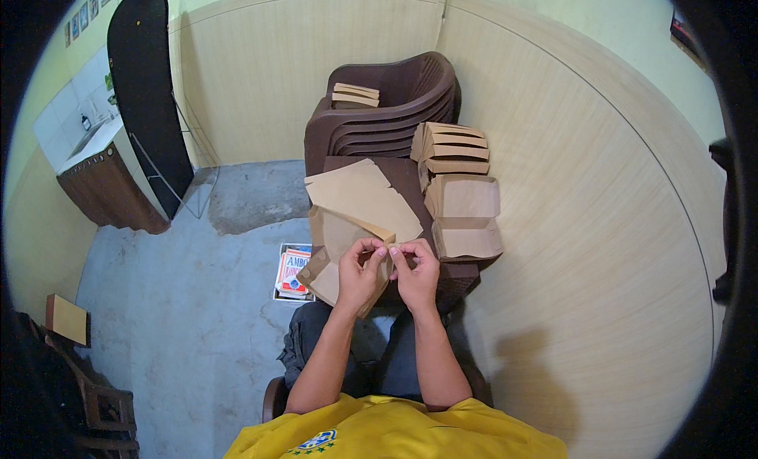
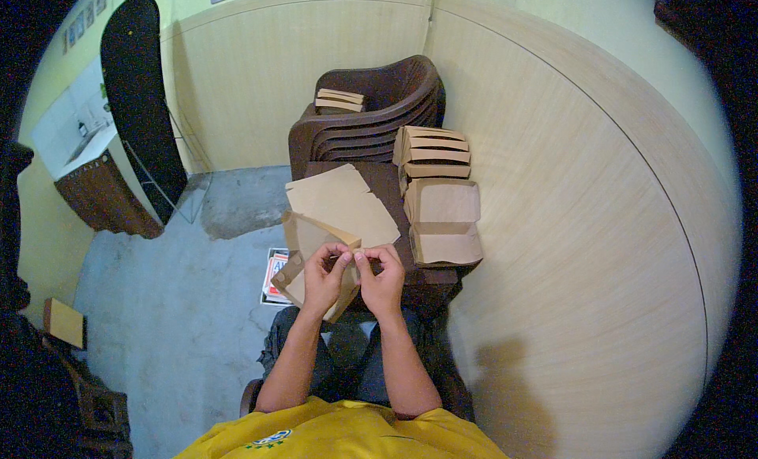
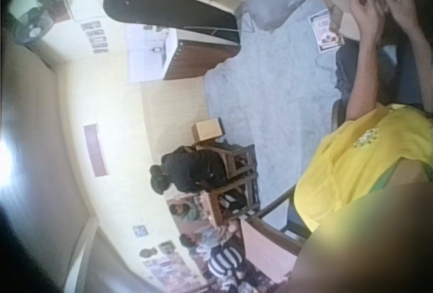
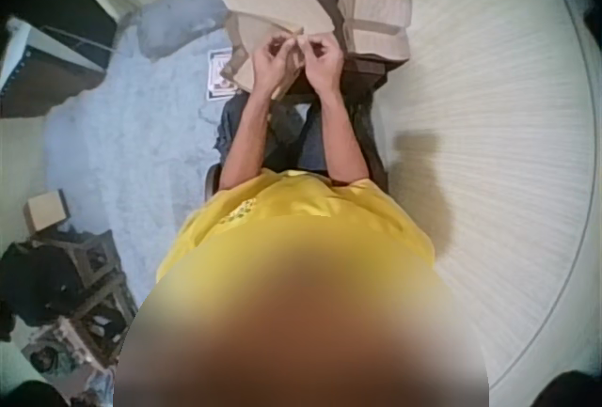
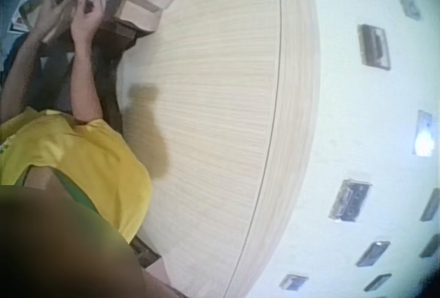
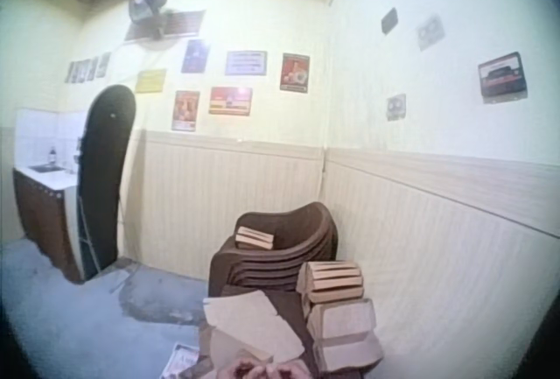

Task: The person folds flat cardboard pieces into small boxes by hand, aligning edges and tucking flaps to form the box shape. Completed boxes are stacked on a nearby chair while additional flat pieces are taken from a pile on the table.

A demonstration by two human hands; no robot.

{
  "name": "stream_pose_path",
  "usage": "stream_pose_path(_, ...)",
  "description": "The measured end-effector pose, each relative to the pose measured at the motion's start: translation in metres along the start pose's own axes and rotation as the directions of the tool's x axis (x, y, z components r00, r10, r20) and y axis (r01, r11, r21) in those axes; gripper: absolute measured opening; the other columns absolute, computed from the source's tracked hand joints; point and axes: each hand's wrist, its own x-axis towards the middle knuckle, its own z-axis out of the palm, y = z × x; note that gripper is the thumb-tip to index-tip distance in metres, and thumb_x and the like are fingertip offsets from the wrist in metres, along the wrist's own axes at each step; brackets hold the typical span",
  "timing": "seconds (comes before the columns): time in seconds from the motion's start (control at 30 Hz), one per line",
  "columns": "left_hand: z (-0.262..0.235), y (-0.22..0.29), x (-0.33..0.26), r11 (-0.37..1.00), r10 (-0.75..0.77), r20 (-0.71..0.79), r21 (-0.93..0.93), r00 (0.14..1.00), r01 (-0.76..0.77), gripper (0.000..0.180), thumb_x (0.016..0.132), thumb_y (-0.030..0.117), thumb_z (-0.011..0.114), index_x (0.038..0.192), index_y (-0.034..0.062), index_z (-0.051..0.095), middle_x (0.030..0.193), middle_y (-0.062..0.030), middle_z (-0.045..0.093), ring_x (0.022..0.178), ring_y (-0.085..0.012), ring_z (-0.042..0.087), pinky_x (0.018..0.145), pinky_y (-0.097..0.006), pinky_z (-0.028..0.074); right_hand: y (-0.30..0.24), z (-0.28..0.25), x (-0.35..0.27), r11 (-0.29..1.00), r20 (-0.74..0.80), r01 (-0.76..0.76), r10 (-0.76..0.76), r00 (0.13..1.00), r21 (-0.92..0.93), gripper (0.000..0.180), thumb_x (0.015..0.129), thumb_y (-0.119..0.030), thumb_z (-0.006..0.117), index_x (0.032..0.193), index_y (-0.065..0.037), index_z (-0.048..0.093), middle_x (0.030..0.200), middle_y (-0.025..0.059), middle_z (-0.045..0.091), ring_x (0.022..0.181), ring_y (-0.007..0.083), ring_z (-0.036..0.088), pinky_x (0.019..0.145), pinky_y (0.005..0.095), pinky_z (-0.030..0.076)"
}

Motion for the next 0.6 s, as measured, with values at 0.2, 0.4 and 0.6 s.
stream_pose_path(0.2, -0.012, -0.007, 0.000, 0.989, 0.020, 0.092, 0.144, 0.996, -0.033, 0.011, 0.104, 0.007, 0.069, 0.108, -0.0037, 0.069, 0.101, -0.0099, 0.073, 0.098, -0.0166, 0.069, 0.092, -0.033, 0.055, 0.000, 0.003, -0.004, 0.998, 0.005, -0.064, 0.064, 0.998, 0.016, 0.008, 0.101, -0.002, 0.074, 0.101, 0.005, 0.072, 0.108, 0.0054, 0.061, 0.084, 0.0110, 0.067, 0.053, 0.0235, 0.058)
stream_pose_path(0.4, -0.021, -0.007, 0.002, 0.981, 0.044, 0.122, 0.181, 0.992, -0.066, 0.013, 0.106, 0.011, 0.068, 0.111, -0.0011, 0.068, 0.100, -0.0062, 0.071, 0.097, -0.0141, 0.066, 0.089, -0.032, 0.053, -0.004, 0.010, -0.007, 0.987, 0.005, -0.147, 0.147, 0.989, 0.068, 0.010, 0.100, -0.004, 0.075, 0.101, 0.006, 0.072, 0.107, 0.0062, 0.063, 0.084, 0.0118, 0.067, 0.053, 0.0245, 0.059)
stream_pose_path(0.6, -0.029, -0.008, 0.003, 0.966, 0.024, 0.142, 0.250, 0.990, -0.059, 0.013, 0.105, 0.010, 0.070, 0.110, -0.0017, 0.069, 0.099, -0.0075, 0.072, 0.097, -0.0153, 0.068, 0.090, -0.032, 0.054, -0.008, 0.007, -0.005, 0.991, 0.051, -0.135, 0.136, 0.989, -0.026, 0.011, 0.098, -0.006, 0.078, 0.101, 0.004, 0.075, 0.106, 0.0081, 0.066, 0.083, 0.0142, 0.069, 0.051, 0.0266, 0.061)
